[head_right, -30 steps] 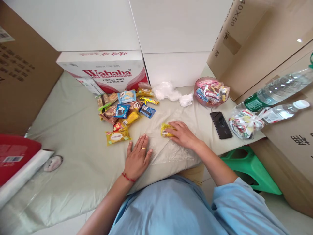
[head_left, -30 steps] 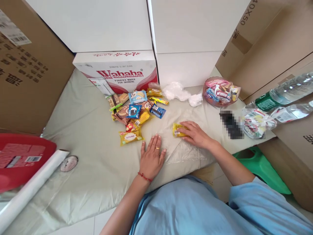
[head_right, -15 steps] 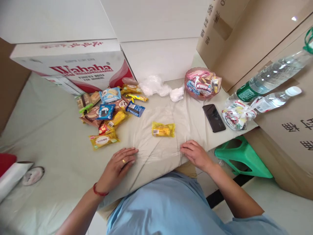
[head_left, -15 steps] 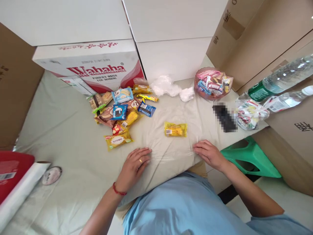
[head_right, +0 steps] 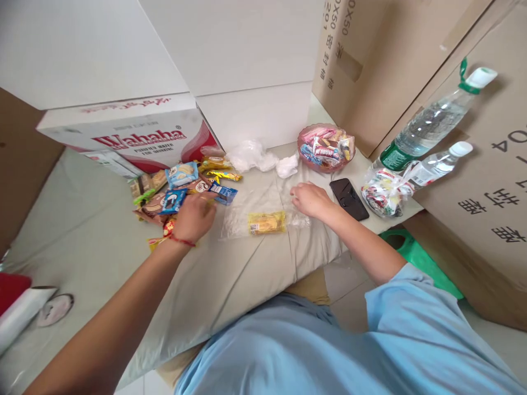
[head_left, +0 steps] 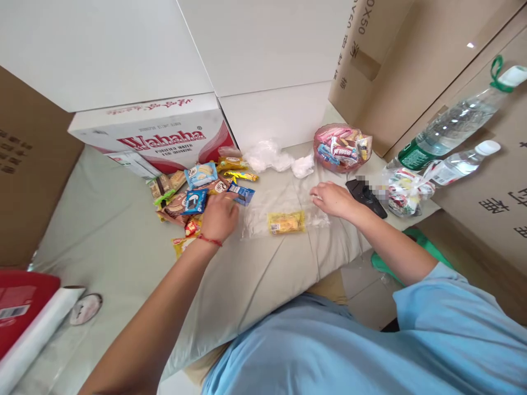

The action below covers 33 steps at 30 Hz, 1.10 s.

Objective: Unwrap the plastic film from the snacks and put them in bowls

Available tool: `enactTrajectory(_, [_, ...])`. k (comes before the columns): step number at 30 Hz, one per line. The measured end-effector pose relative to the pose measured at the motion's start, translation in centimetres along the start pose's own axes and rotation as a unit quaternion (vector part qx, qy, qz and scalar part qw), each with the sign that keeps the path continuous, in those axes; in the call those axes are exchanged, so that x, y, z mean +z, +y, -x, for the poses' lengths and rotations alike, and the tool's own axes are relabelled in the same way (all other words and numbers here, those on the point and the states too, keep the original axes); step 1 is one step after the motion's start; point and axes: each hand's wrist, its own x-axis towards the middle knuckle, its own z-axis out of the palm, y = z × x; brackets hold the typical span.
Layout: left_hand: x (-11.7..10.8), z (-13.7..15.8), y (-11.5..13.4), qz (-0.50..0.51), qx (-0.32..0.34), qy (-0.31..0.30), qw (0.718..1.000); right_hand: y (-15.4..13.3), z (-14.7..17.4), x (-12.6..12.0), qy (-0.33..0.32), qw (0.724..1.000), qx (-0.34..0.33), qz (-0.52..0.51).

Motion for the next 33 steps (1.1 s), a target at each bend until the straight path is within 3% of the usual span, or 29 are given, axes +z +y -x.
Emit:
enactTrajectory(3, [-1.7, 2.4, 1.3, 0.003, -0.003, 0.174, 0.985, -0.9, -2.3, -0.7, 0.05, 0.999, -0.011, -0.006])
enactTrajectory(5, [-2.0, 4.2, 3.2, 0.036, 0.031, 0.215, 0.976, -2.1, -4.4, -0.4, 0.023, 0.999, -0.02, -0.018])
enactTrajectory(6, [-1.8, 5.0, 4.4, 0.063, 0.073, 0.199, 0.975, -2.7, -5.5, 0.0, 0.001, 0.999, -0.022, -0.024])
enactTrajectory(9, [0.7, 6.3, 7.9, 0.07, 0.147, 0.059, 0.985, -4.6, -8.5, 1.4, -0.06, 0.997, 0.001, -0.047])
enactTrajectory(11, [2.7, 6.5, 9.5, 0.035, 0.143, -0.046, 0.988, -5.3, -9.8, 1.8, -0.096, 0.993, 0.023, -0.072])
enactTrajectory(13, [4.1, 6.5, 10.4, 0.004, 0.113, -0.109, 0.988, -5.6, -10.3, 1.5, -0.132, 0.986, 0.022, -0.097])
enactTrajectory(16, [4.9, 6.6, 10.9, -0.012, 0.079, -0.128, 0.989, -6.0, -9.1, 0.4, -0.148, 0.978, -0.036, -0.14])
enactTrajectory(19, [4.8, 6.8, 10.9, 0.031, 0.072, -0.124, 0.989, -6.9, -5.9, 0.1, -0.112, 0.966, -0.141, -0.188])
enactTrajectory(22, [4.7, 7.0, 10.2, 0.089, 0.068, -0.121, 0.986, -8.1, -1.9, 1.6, -0.078, 0.959, -0.228, -0.147])
enactTrajectory(25, [4.6, 7.6, 8.5, 0.151, 0.081, -0.122, 0.978, -8.7, 1.2, 4.0, -0.029, 0.965, -0.247, -0.081])
enactTrajectory(27, [4.6, 8.3, 7.0, 0.264, 0.044, -0.101, 0.958, -8.8, 2.4, 5.3, -0.006, 0.967, -0.249, -0.049])
enactTrajectory(30, [4.3, 8.4, 4.8, 0.427, -0.152, 0.03, 0.891, -8.9, 3.1, 6.3, 0.001, 0.968, -0.25, -0.004])
enactTrajectory(33, [3.7, 6.6, 3.4, 0.437, -0.282, 0.163, 0.839, -9.0, 3.0, 6.5, -0.007, 0.967, -0.252, 0.017])
